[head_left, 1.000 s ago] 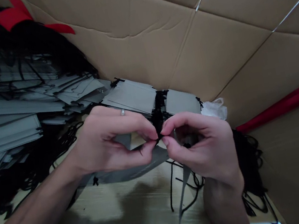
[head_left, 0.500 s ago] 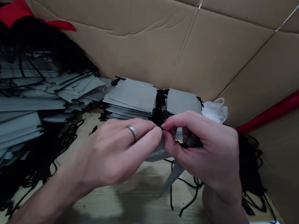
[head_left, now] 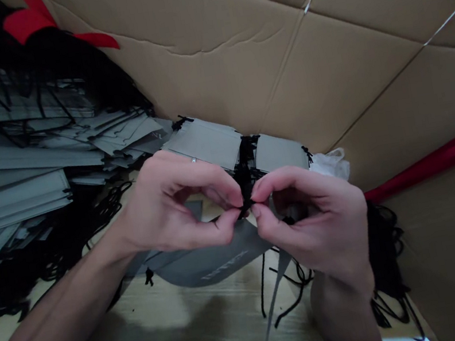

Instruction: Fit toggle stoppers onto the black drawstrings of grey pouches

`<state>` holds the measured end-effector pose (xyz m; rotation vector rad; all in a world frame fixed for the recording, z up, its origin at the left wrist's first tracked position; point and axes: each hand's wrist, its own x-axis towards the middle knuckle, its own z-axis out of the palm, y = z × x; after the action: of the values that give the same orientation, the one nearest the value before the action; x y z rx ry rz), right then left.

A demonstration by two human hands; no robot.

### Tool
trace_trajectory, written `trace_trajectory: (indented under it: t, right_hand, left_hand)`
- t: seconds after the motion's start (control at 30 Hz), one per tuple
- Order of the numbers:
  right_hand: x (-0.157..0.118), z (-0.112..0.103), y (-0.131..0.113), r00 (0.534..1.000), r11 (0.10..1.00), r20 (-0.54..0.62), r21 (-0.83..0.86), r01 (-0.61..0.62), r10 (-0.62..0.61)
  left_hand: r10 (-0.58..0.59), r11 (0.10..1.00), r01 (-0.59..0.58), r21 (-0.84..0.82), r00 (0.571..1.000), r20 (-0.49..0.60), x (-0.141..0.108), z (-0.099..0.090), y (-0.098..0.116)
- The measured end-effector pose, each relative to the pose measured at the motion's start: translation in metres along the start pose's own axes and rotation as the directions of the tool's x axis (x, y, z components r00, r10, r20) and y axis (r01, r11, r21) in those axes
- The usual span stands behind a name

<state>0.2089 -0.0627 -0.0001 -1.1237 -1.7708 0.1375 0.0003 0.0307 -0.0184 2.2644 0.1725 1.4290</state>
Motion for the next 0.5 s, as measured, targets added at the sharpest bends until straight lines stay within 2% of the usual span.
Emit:
trace_trajectory:
  t: [0.07,0.17,0.27,0.33,0.4,0.43,0.5]
  right_hand:
    - [0.0,0.001,0.0,0.999,1.0,-0.035,-0.03,-0.003,0.002]
    - [0.0,0.002,0.0,0.998,0.996,-0.06,-0.089,0.009,-0.014]
    - [-0.002,0.003,-0.001,0.997,0.992,-0.054,-0.119,0.045,-0.052]
    - [-0.002,0.003,-0.002,0.996,0.99,-0.048,-0.12,0.069,-0.075]
    - [-0.002,0.003,-0.002,0.996,0.992,-0.046,-0.103,0.077,-0.082]
    - [-0.002,0.003,-0.002,0.996,0.993,-0.045,-0.09,0.077,-0.081]
    - [-0.002,0.002,-0.002,0.996,0.996,-0.048,-0.06,0.07,-0.073]
  left_hand:
    - [0.043,0.993,-0.042,0.112,0.999,-0.004,-0.002,0.001,0.001]
    - [0.173,0.915,-0.172,0.365,0.984,0.029,-0.007,0.002,0.012]
    - [0.19,0.853,-0.207,0.479,0.978,0.086,-0.01,0.002,0.026]
    - [0.146,0.852,-0.173,0.495,0.985,0.093,-0.01,0.003,0.031]
    - [0.167,0.853,-0.184,0.488,0.983,0.078,-0.009,0.003,0.029]
    - [0.193,0.862,-0.199,0.466,0.979,0.062,-0.008,0.002,0.026]
    - [0.172,0.909,-0.17,0.382,0.985,0.029,-0.007,0.002,0.018]
